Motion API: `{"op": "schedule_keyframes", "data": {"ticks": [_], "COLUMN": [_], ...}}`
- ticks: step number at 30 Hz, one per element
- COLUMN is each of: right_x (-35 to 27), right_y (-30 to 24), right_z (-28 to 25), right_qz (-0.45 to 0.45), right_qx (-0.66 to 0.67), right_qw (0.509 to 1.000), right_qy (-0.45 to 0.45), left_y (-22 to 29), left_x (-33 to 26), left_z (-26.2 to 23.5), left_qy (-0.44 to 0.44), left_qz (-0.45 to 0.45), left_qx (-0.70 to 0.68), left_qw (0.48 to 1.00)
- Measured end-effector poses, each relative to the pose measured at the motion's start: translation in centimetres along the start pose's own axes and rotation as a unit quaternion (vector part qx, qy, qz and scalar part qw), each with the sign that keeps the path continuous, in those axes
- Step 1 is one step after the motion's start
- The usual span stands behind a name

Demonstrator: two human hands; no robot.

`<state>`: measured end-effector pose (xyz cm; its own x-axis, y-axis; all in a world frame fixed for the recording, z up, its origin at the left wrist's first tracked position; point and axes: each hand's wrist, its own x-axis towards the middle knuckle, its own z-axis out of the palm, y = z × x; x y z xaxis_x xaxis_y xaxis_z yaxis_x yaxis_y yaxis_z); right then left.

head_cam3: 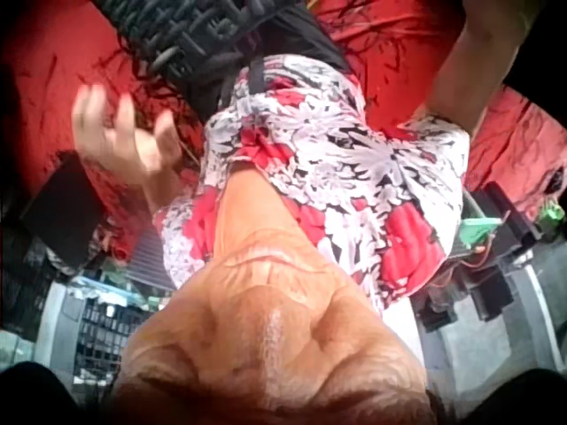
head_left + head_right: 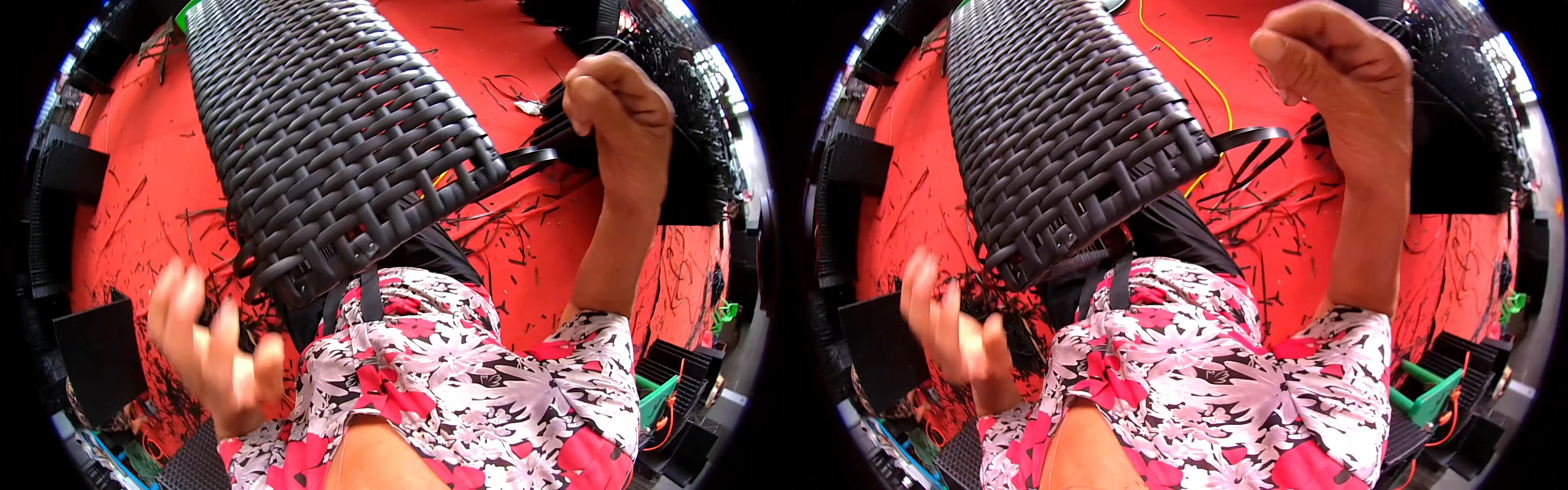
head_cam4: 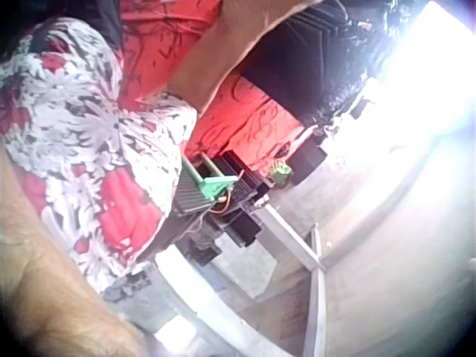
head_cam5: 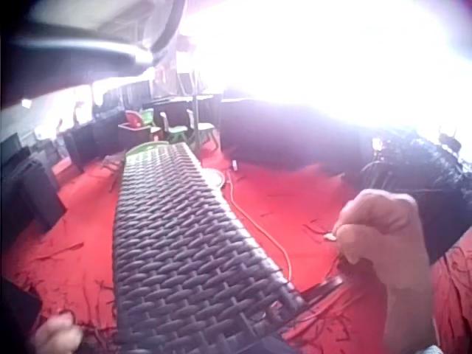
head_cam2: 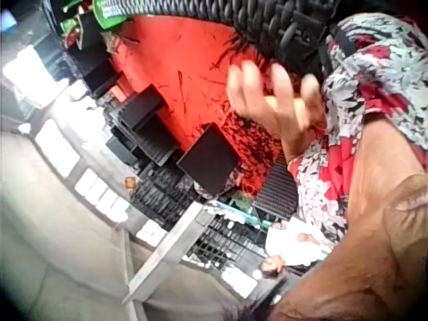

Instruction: The person weaves flexible plastic strips into a black rattan-style chair frame by hand, threading the strips through the existing mesh and pulling them tight.

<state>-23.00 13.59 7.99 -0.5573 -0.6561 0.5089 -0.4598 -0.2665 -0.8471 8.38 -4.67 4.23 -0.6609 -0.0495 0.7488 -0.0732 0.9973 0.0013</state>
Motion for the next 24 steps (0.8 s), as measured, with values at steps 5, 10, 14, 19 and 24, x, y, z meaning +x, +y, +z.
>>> {"op": "schedule_keyframes", "data": {"ticks": [5, 10, 14, 19, 24], "right_x": [-2.4, -3.4, -2.7, -1.0, 0.1], "right_y": [3.9, 5.3, 5.1, 5.2, 4.7], "right_z": [-1.6, -0.6, 0.6, 0.7, 1.2], "right_qz": [0.196, 0.209, 0.192, 0.092, 0.109], "right_qx": [-0.069, 0.055, 0.149, 0.043, 0.113], "right_qw": [0.978, 0.973, 0.961, 0.975, 0.960], "right_qy": [0.030, -0.078, -0.130, -0.198, -0.232], "left_y": [2.4, 2.4, 3.5, 2.3, 1.8], "left_x": [0.5, 0.0, 0.0, 2.7, 3.9], "left_z": [-0.1, 6.4, 8.9, 10.7, 11.8], "left_qy": [-0.159, -0.318, -0.229, -0.159, -0.102], "left_qz": [0.022, -0.064, -0.286, -0.355, -0.335], "left_qx": [-0.588, -0.621, -0.725, -0.813, -0.888], "left_qw": [0.793, 0.713, 0.583, 0.432, 0.297]}}
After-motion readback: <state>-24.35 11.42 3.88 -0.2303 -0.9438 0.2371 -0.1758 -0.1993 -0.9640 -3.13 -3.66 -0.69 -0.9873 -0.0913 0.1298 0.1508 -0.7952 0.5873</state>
